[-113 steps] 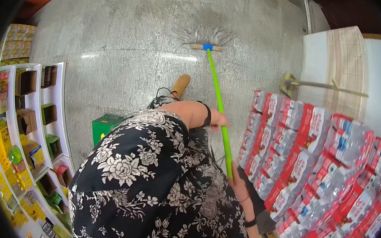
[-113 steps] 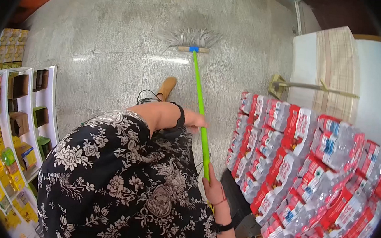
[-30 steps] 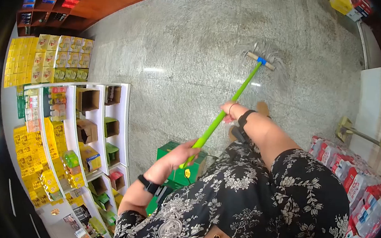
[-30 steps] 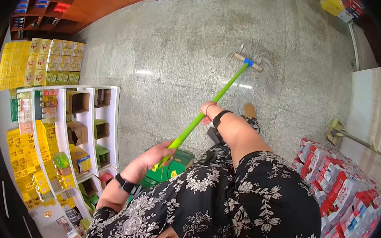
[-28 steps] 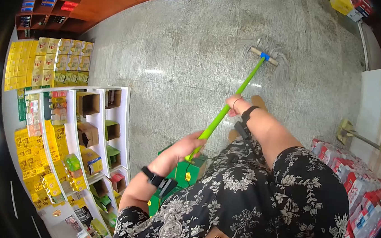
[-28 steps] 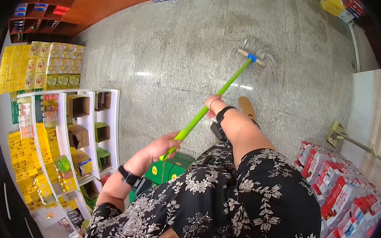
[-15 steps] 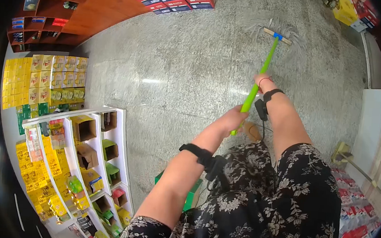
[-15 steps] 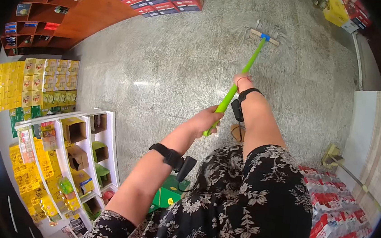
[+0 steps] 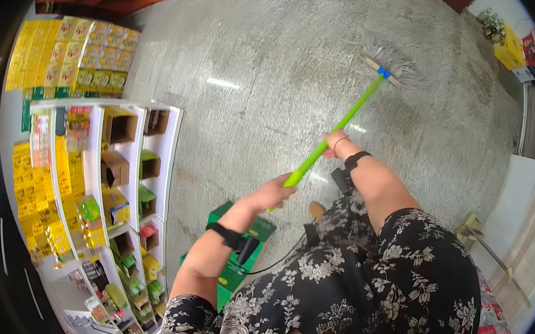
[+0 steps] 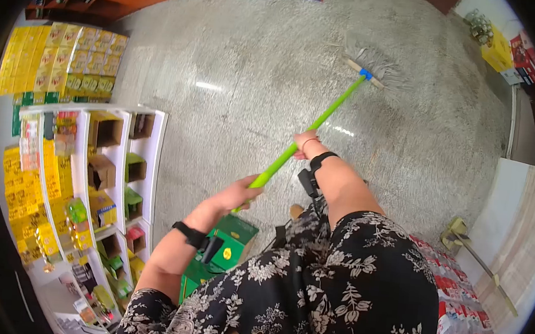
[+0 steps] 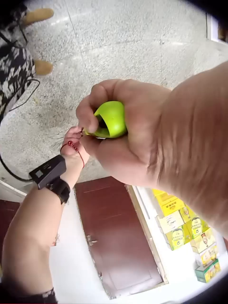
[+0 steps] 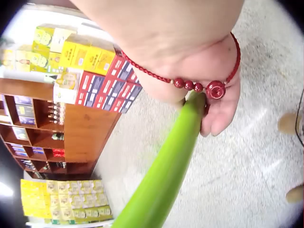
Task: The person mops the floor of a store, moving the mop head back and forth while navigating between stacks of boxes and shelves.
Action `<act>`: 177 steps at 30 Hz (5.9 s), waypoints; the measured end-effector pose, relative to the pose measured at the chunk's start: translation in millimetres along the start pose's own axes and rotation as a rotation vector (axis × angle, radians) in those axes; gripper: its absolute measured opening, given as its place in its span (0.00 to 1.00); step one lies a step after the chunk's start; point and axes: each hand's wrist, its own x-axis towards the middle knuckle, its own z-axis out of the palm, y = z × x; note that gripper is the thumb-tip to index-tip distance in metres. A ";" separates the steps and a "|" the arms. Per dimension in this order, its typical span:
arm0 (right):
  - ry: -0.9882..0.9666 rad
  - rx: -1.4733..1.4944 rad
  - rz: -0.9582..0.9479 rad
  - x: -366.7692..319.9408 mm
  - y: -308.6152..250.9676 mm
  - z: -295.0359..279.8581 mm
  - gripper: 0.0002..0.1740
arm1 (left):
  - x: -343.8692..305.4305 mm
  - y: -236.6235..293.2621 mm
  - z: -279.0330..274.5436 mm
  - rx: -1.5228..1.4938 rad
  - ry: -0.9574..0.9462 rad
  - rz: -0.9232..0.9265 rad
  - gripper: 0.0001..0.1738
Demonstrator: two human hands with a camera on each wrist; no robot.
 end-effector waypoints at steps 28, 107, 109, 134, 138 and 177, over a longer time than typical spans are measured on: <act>-0.187 -0.499 0.166 81.8 -107.2 114.6 0.20 | 8.2 10.9 -78.7 -0.470 0.095 -0.012 0.21; -0.830 -1.283 0.066 107.1 -203.5 317.3 0.27 | -47.0 -22.7 -217.2 -0.698 0.499 -0.146 0.25; -0.848 -1.280 0.224 53.2 -164.8 304.8 0.29 | -82.7 -39.8 -155.9 -0.793 0.507 -0.167 0.25; -0.595 -1.558 -0.024 168.2 -331.3 476.5 0.15 | 34.5 34.3 -353.8 -1.139 0.663 -0.044 0.15; -0.446 -1.574 -0.189 218.3 -424.3 525.9 0.14 | 97.3 63.9 -459.6 -1.140 0.663 0.013 0.15; -1.252 -2.479 0.644 29.8 -152.5 296.9 0.29 | 20.8 159.4 -6.6 -1.960 0.958 -0.242 0.26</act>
